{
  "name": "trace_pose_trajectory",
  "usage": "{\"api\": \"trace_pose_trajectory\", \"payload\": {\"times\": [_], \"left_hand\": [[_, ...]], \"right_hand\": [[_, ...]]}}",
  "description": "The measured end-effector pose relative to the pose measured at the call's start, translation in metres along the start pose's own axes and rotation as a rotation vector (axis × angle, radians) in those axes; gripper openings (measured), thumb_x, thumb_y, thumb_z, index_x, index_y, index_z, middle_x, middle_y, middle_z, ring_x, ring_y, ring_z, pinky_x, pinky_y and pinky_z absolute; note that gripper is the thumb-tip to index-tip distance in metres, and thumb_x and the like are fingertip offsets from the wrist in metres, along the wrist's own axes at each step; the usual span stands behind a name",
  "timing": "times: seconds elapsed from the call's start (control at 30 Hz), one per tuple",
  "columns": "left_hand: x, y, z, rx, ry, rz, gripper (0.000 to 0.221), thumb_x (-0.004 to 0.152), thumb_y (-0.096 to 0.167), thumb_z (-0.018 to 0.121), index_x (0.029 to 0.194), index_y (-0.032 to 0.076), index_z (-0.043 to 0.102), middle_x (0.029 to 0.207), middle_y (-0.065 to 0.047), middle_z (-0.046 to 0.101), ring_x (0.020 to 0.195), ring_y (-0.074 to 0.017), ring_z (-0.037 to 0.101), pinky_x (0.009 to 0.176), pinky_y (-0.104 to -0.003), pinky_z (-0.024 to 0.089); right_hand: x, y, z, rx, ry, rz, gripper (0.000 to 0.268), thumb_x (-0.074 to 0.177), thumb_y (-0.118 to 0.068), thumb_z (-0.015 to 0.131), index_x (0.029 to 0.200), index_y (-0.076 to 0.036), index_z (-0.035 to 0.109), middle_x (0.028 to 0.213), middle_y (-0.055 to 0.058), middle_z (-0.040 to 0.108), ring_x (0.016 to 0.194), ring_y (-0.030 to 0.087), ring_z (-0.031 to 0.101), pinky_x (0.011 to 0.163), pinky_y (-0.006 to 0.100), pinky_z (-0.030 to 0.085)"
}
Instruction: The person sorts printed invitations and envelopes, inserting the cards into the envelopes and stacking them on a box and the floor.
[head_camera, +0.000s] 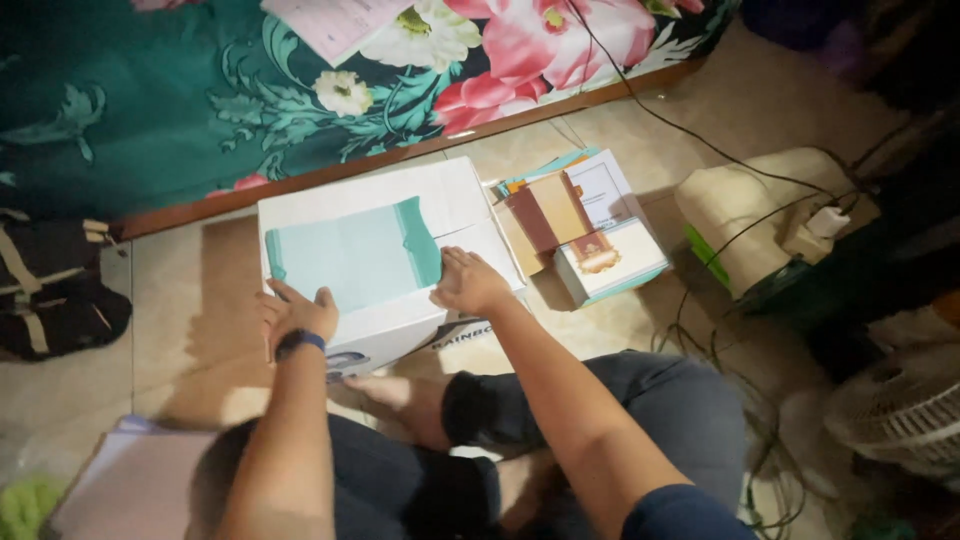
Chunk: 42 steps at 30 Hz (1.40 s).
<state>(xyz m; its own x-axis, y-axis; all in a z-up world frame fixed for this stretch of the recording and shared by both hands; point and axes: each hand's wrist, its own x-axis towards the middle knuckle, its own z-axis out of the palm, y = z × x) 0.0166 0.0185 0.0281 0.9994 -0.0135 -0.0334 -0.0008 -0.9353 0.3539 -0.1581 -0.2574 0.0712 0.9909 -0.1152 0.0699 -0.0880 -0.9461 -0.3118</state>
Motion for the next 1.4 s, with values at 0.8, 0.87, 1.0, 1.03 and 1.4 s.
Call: {"api": "trace_pose_trajectory", "payload": {"times": [0.8, 0.87, 1.0, 1.03, 1.4], "left_hand": [[-0.008, 0.014, -0.019, 0.100, -0.367, 0.051, 0.091, 0.090, 0.077, 0.037, 0.139, 0.003, 0.056, 0.135, -0.022, 0.066, 0.130, -0.0394, 0.059, 0.106, -0.049, 0.048], [-0.009, 0.016, -0.028, 0.076, -0.388, 0.067, 0.090, 0.092, 0.076, 0.037, 0.138, 0.002, 0.059, 0.134, -0.024, 0.065, 0.131, -0.0406, 0.058, 0.106, -0.050, 0.047], [0.016, -0.012, 0.017, 0.059, -0.342, 0.109, 0.093, 0.092, 0.073, 0.044, 0.134, -0.007, 0.065, 0.129, -0.033, 0.066, 0.129, -0.0468, 0.057, 0.102, -0.055, 0.046], [-0.006, 0.009, -0.014, 0.056, -0.346, 0.115, 0.093, 0.092, 0.073, 0.044, 0.134, -0.007, 0.065, 0.129, -0.033, 0.066, 0.129, -0.0468, 0.057, 0.102, -0.055, 0.046], [-0.035, 0.023, -0.053, 0.038, -0.509, 0.161, 0.099, 0.094, 0.063, 0.050, 0.151, -0.017, 0.041, 0.148, -0.038, 0.051, 0.140, -0.0463, 0.047, 0.115, -0.056, 0.039]], "right_hand": [[-0.100, 0.029, -0.016, 0.085, 0.088, -0.014, 0.095, 0.079, -0.061, 0.071, 0.148, 0.000, 0.049, 0.154, 0.019, 0.050, 0.144, 0.034, 0.046, 0.119, 0.048, 0.036], [-0.100, 0.025, -0.019, 0.115, 0.103, -0.002, 0.094, 0.080, -0.061, 0.071, 0.148, 0.001, 0.048, 0.152, 0.021, 0.051, 0.142, 0.036, 0.048, 0.119, 0.049, 0.036], [-0.123, 0.019, -0.052, 0.442, 0.171, 0.143, 0.079, 0.094, -0.050, 0.064, 0.155, -0.006, 0.039, 0.147, 0.028, 0.052, 0.134, 0.049, 0.050, 0.114, 0.058, 0.041], [-0.129, 0.019, -0.060, 0.437, 0.173, 0.149, 0.079, 0.094, -0.050, 0.064, 0.155, -0.006, 0.039, 0.147, 0.028, 0.052, 0.134, 0.049, 0.050, 0.114, 0.058, 0.041], [-0.114, 0.018, -0.037, 0.112, 0.132, 0.017, 0.073, 0.099, -0.054, 0.054, 0.145, 0.003, 0.049, 0.145, 0.023, 0.056, 0.141, 0.033, 0.050, 0.120, 0.044, 0.034]]}}
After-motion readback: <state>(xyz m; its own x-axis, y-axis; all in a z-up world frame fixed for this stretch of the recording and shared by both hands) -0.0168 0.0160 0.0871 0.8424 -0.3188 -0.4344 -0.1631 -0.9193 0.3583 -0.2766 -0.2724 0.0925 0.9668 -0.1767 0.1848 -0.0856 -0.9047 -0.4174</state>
